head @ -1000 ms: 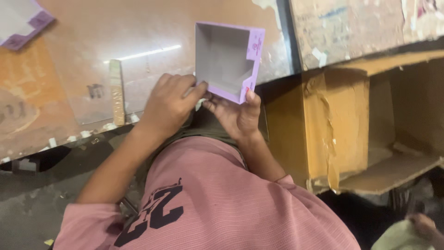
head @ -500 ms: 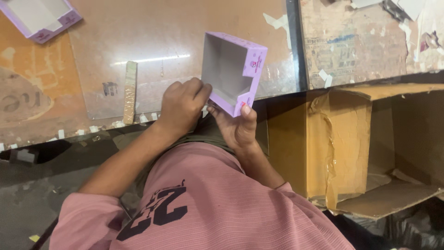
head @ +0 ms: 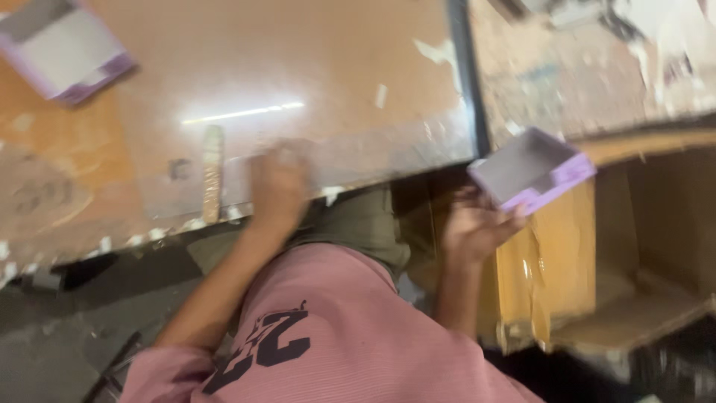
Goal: The person assembles small purple cardboard boxes on a workbench. They use a wooden stick to apply adhesive or press edges, then fold and secure the box flaps. The person handles multiple boxes one at a time, placing finished units aside.
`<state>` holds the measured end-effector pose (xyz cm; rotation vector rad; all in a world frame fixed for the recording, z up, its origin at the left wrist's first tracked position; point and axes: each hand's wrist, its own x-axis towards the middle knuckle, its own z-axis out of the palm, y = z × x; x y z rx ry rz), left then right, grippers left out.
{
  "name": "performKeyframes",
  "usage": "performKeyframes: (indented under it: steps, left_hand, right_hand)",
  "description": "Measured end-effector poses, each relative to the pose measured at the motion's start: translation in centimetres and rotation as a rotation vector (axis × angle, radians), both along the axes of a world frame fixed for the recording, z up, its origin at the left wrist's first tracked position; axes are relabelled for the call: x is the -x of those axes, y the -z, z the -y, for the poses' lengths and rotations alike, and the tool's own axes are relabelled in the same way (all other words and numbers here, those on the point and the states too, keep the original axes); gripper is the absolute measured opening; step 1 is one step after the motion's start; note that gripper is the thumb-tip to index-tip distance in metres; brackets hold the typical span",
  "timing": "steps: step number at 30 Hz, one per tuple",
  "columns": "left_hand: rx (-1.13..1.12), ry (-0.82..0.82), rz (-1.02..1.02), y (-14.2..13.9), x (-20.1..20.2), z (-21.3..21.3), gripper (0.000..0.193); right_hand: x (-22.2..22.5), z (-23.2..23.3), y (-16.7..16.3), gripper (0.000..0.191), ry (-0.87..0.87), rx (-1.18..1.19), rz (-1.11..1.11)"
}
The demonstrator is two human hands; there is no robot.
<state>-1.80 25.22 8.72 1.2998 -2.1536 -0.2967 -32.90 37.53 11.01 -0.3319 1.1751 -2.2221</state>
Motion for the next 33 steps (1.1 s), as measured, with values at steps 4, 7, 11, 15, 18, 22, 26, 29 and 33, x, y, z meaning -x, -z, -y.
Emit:
performKeyframes:
  steps: [4, 7, 11, 15, 18, 22, 26, 29, 33]
  left_hand:
    - [-0.111, -0.355, 0.406, 2.4, -4.6, 1.2, 0.079]
    - [-0.401, -0.382, 0.223, 3.0, -6.5, 0.5, 0.073]
    - [-0.191, -0.358, 0.236, 3.5, -6.8, -0.3, 0.07]
    - [-0.156, -0.463, 0.19, 4.2, -6.4, -0.5, 0.063]
    - [-0.252, -0.503, 0.096, 4.3, -6.4, -0.7, 0.052]
    - [-0.218, -0.515, -0.016, 3.5, -7.5, -1.6, 0.037]
    - [-0.34, -0.545, -0.068, 2.5, -10.1, -3.3, 0.016]
    - [-0.336, -0.594, -0.232, 2.4, -12.4, -5.6, 0.014]
    - [-0.284, -0.681, -0.42, 2.2, -14.6, -8.5, 0.025]
  right_hand:
    - [14.6, -9.1, -0.5, 0.084, 0.353, -0.225, 0.131]
    - [25.1, -14.6, -2.9, 0.097, 0.569, -0.453, 0.045]
    - [32.9, -14.9, -5.4, 0.108, 0.647, -0.641, -0.201]
    - [30.8, -5.5, -3.9, 0.085, 0.751, -0.749, -0.518]
    - [19.2, 4.2, -0.6, 0.039, 0.612, -0.555, -1.293]
    - [-3.0, 15.9, 1.4, 0.049, -0.19, -0.293, -1.403]
    - [-21.1, 22.6, -2.2, 0.057, -0.771, 0.109, -1.58]
    - [-30.7, 28.2, -3.9, 0.071, -0.851, 0.288, -1.746]
    - [-37.0, 33.2, -3.8, 0.056, -0.872, 0.339, -2.05]
